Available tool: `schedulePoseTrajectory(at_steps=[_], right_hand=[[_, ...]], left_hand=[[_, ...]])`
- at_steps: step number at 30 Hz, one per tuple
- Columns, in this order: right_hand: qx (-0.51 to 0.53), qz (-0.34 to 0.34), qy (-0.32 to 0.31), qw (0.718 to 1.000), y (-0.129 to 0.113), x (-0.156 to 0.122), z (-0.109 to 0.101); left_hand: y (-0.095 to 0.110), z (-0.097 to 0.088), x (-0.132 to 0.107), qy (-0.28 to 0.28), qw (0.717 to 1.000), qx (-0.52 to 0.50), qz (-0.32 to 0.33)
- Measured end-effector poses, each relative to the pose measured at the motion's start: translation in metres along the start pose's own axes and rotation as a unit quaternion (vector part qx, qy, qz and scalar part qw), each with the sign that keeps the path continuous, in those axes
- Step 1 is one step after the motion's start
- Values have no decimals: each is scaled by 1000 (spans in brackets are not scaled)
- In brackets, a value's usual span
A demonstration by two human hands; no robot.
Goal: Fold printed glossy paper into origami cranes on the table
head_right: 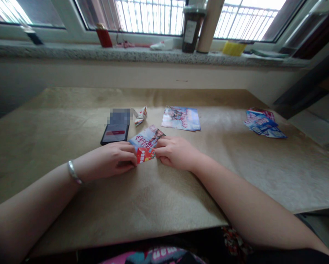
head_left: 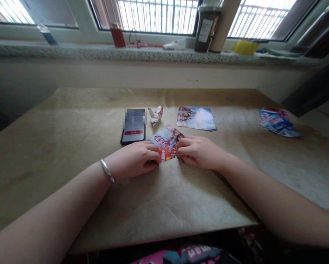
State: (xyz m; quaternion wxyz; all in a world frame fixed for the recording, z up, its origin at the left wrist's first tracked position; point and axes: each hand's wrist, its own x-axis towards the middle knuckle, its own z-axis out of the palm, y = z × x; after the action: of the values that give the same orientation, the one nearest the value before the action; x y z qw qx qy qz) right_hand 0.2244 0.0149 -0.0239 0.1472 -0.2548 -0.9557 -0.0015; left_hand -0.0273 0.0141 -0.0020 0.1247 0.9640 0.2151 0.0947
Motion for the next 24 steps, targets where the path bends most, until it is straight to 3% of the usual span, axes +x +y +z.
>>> schedulePoseTrajectory(at_steps=[11,17,24], right_hand=[[-4,6,-3,1000,-3,0,-3],[27,19,17,999,-3,-1,-3],[24,57,28,998,3,-4,-8]], left_hand=[[9,-4,-1,-31,998,59,6],[11,9,0,30,991,125,-27],[5,18,-3,36,989,145,-7]])
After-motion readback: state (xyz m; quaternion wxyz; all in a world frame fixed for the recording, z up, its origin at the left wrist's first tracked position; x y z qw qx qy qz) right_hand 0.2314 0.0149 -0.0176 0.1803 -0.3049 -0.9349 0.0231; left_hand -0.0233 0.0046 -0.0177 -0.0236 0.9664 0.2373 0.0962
